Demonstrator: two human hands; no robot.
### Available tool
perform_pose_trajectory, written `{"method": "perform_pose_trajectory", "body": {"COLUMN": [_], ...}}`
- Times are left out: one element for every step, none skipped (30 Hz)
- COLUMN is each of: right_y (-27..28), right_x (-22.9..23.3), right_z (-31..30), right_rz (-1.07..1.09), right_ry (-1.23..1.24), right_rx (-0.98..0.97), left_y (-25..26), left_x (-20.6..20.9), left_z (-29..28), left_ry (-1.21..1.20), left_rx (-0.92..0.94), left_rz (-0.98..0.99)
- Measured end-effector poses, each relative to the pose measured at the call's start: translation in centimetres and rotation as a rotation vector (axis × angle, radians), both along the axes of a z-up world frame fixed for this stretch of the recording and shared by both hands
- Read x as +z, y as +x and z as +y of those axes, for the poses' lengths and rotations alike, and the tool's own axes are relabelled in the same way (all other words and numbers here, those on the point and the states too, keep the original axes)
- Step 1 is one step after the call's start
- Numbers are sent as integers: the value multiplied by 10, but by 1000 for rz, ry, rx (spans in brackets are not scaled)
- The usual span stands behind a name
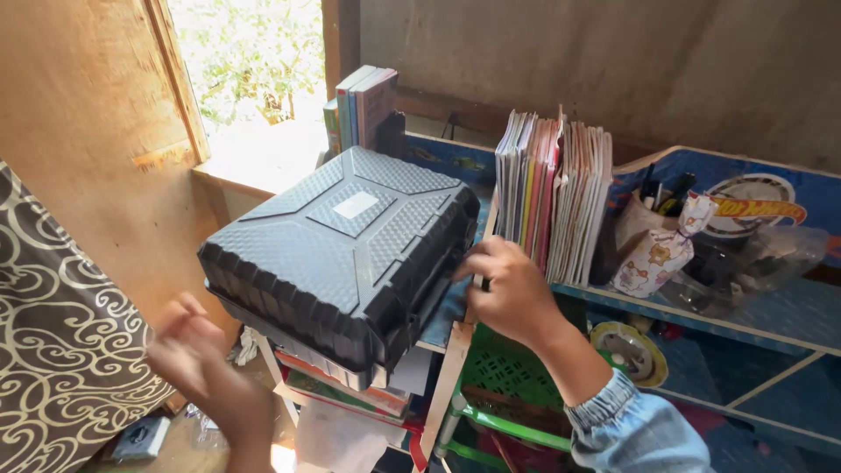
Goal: Cleaning and organizing objects on a multi-tiered desk and shelf unit.
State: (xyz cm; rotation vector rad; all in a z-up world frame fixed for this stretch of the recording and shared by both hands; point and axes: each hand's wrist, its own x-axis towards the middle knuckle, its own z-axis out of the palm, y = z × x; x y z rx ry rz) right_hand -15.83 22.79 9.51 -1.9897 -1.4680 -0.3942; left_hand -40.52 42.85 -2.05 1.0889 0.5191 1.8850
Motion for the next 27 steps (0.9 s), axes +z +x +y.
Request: {"method": "perform_pose_trajectory", "body": {"right_y": [-6,-13,-20,-29,-38,-47,-51,-55,-58,-63,-67,-70,-69,-70,-70,-73,-75,-77,-84,-90,-97,-105,-113,-122,-127,-132,-137], "right_x": [2,4,6,7,9,13,11,10,8,6,3,1,1,0,-1,2,4,7,13,18,23,27,30,34,30,26,23], "right_z": [0,0,0,1,1,1,2,2,2,2,2,2,2,1,1,-1,-4,-5,-7,-9,-11,-9,-8,-7,-1,5,12], "right_rz": [5,-62,-129,-126,-149,-176,-177,-176,-175,-176,-194,-211,-212,-230,-247,-246,-211,-179,-181,-146,-111,-111,-128,-144,-143,-177,-210], "right_ry": [-2,-53,-105,-107,-117,-125,-124,-136,-147,-145,-149,-152,-150,-140,-130,-130,-111,-90,-88,-53,-17,-20,-28,-37,-39,-43,-47], "right_rx": [-3,51,105,109,112,114,117,118,118,116,132,146,142,190,237,238,315,393,394,444,493,498,450,401,405,344,282], "left_y": [9,17,24,24,24,26,26,27,29,25,23,20,19,16,13,10,6,3,2,-1,-3,-1,1,2,6,9,12], "left_x": [-9,-20,-29,-14,1,18,14,11,7,2,-2,-7,-3,1,4,9,14,20,26,32,38,32,26,21,25,29,33], "left_z": [-21,-43,-66,-81,-97,-112,-108,-104,-99,-89,-79,-68,-67,-66,-65,-67,-69,-70,-66,-62,-59,-45,-30,-16,-8,1,9], "left_ry": [-2,2,8,5,32,62,62,68,75,77,125,174,178,199,220,219,224,231,233,267,301,298,199,97,94,126,157], "left_rx": [-3,-87,-172,-169,-190,-210,-207,-200,-193,-195,-200,-206,-209,-245,-282,-282,-336,-388,-386,-400,-413,-409,-565,-720,-716,-737,-759], "left_rz": [5,41,75,78,198,315,314,394,475,474,494,515,515,504,492,494,432,369,368,337,306,306,237,167,167,199,231]}}
